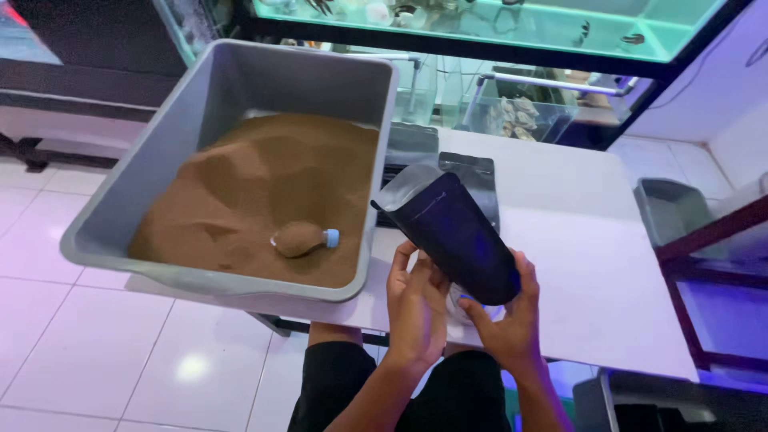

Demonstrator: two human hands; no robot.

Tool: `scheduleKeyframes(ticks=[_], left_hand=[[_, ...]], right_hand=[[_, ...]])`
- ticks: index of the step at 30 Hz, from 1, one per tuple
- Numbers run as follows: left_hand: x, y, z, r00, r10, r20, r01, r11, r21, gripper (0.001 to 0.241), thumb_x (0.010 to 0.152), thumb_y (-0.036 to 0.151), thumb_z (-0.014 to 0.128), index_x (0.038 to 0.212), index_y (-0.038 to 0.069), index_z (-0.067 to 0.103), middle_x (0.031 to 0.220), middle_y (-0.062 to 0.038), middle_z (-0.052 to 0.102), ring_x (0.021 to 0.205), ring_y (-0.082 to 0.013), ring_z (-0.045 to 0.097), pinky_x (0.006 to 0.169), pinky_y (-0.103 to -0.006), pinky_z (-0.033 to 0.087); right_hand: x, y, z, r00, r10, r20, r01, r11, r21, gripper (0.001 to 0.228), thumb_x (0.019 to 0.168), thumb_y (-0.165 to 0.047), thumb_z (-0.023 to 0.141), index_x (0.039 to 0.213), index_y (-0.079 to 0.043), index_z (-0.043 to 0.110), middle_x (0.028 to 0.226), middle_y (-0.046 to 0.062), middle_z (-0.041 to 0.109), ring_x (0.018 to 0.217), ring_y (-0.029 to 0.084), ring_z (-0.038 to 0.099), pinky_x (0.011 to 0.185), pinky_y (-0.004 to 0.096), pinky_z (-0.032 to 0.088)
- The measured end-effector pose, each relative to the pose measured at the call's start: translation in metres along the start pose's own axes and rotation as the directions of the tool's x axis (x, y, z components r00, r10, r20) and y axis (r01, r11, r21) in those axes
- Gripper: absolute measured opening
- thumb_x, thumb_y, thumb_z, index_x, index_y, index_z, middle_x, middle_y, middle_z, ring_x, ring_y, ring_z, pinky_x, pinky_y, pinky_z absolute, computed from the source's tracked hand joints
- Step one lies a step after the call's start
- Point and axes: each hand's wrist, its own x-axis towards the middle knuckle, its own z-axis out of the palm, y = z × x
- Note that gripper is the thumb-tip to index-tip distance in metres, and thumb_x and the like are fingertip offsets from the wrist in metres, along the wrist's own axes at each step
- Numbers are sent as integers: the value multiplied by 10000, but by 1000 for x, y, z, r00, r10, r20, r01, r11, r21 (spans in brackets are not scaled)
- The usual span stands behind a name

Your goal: The person fills a black pouch with substrate by hand using a plastic scoop, weighs the pouch on a digital scale, and then places the filled pouch into a container with other pouches.

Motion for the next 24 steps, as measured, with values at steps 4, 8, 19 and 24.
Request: scheduleKeyframes(ticks=[4,8,19,24], left_hand=[[-6,18,2,998,63,0,-63,997,-52,275,1109,105,700,1355,156,587,1046,-101,737,976,-184,714,948,-365,538],[-8,33,6,992,115,58,-108,987,-118,357,1120,99,627,1471,150,588,1285,-150,758,1137,-241,732,1057,-386,525],[-13,49,15,988,116,101,-116,993,3,541,1076,217,642,1610,206,558,1512,-101,738,1353,-231,704,1145,-384,500],[-8,44,8,980,156,125,-157,988,4,633,1063,211,672,1676,231,518,1630,-84,690,1401,-221,686,1147,-399,516]], right_hand=[[36,-64,12,997,54,49,-45,986,-159,1025,777,-83,983,1634,8,428,1573,185,573,1481,301,592,1280,397,472],[51,-84,21,990,-121,76,118,992,51,1172,800,35,937,1687,-127,188,1628,345,502,1511,389,574,1243,466,516],[89,-118,20,975,-143,171,165,978,-124,1041,824,-134,960,1668,31,372,1670,256,484,1562,399,562,1280,478,524],[100,-125,20,977,-73,201,127,954,-271,1036,831,-176,967,1706,-8,438,1733,214,533,1339,346,646,1176,467,537]])
